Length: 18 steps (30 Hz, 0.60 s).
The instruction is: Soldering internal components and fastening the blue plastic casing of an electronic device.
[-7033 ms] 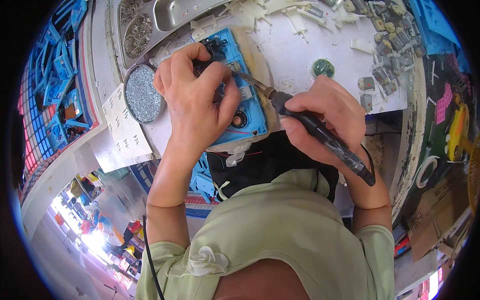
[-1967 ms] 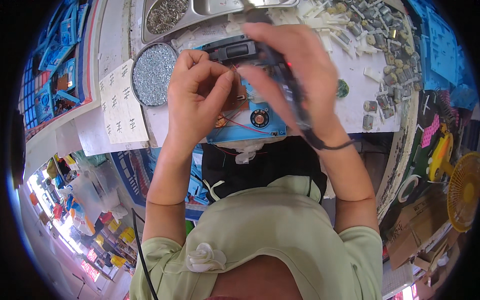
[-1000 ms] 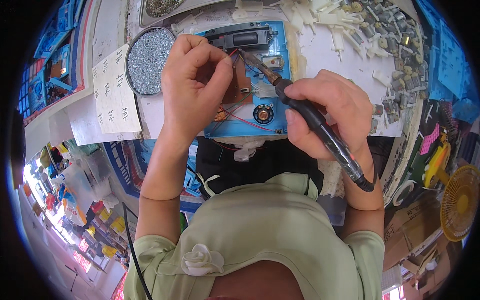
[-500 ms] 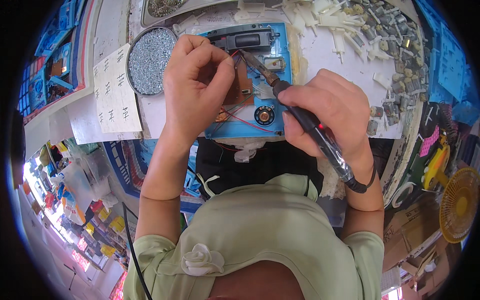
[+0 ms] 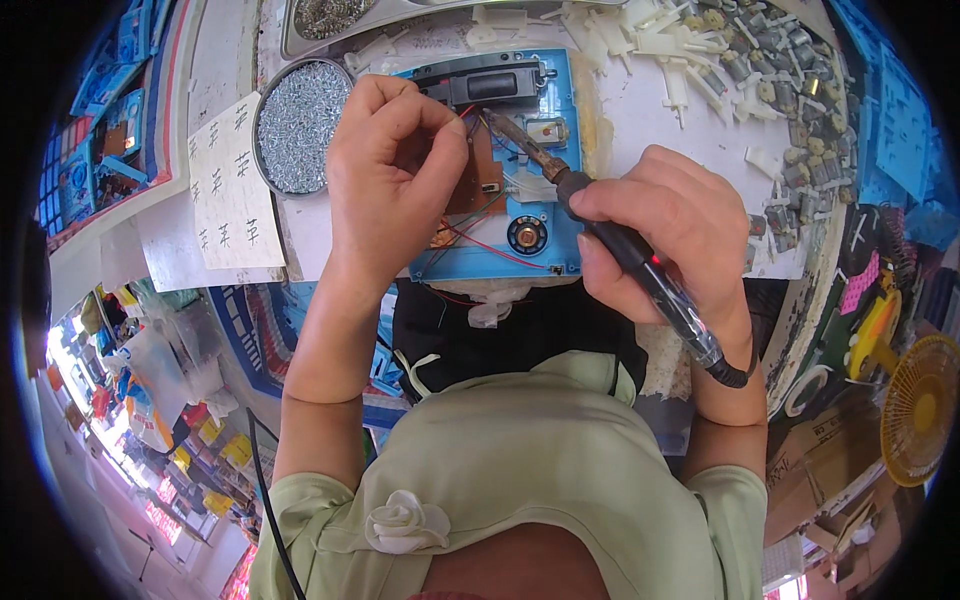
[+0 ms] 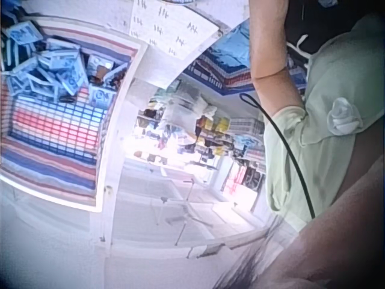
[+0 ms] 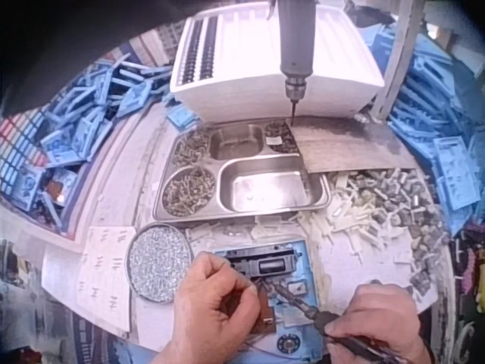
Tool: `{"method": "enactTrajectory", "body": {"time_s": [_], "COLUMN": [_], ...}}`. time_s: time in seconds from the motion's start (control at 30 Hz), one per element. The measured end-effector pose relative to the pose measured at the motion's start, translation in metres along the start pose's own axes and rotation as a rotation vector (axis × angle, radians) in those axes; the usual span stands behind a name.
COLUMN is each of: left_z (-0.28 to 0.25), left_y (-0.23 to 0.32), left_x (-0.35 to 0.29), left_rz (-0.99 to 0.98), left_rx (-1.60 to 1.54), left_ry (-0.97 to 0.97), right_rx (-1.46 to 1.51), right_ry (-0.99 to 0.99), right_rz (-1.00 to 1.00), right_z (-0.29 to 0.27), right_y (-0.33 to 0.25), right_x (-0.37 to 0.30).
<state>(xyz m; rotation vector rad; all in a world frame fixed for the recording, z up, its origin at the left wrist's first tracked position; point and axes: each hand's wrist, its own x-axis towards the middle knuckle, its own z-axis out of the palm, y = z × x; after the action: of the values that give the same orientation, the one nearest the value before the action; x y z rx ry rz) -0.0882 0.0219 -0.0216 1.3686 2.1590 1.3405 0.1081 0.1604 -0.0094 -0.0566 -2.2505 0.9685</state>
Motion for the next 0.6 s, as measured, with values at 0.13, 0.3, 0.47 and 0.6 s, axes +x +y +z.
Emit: {"method": "enactTrajectory", "body": {"time_s": [0.13,0.3,0.47,0.6], "left_z": [0.0009,0.0023,0.0048,0.006], "left_y": [-0.0008,-0.0015,-0.0019,-0.0016], "left_x": [0.0001,0.0003,0.0024,0.0037], "left_rz": [-0.001,-0.009,0.057,0.032], "left_rx": [0.0,0.022,0.092,0.073], "left_ry": [0.0,-0.007,0.03,0.022], "right_rx": [0.006,0.008,0.003,-0.012], "right_ry": [0.007,-0.005,-0.029,-0.06], "right_rz": [0.0,0.012,0.023,0.028], "right_z": [0.0001,-0.0016,-0.0037,-0.0056], "right_y": [0.001,0.0006,0.0023,0.0042], "right_x": [-0.0002,0.0001,0.001,0.0043]}}
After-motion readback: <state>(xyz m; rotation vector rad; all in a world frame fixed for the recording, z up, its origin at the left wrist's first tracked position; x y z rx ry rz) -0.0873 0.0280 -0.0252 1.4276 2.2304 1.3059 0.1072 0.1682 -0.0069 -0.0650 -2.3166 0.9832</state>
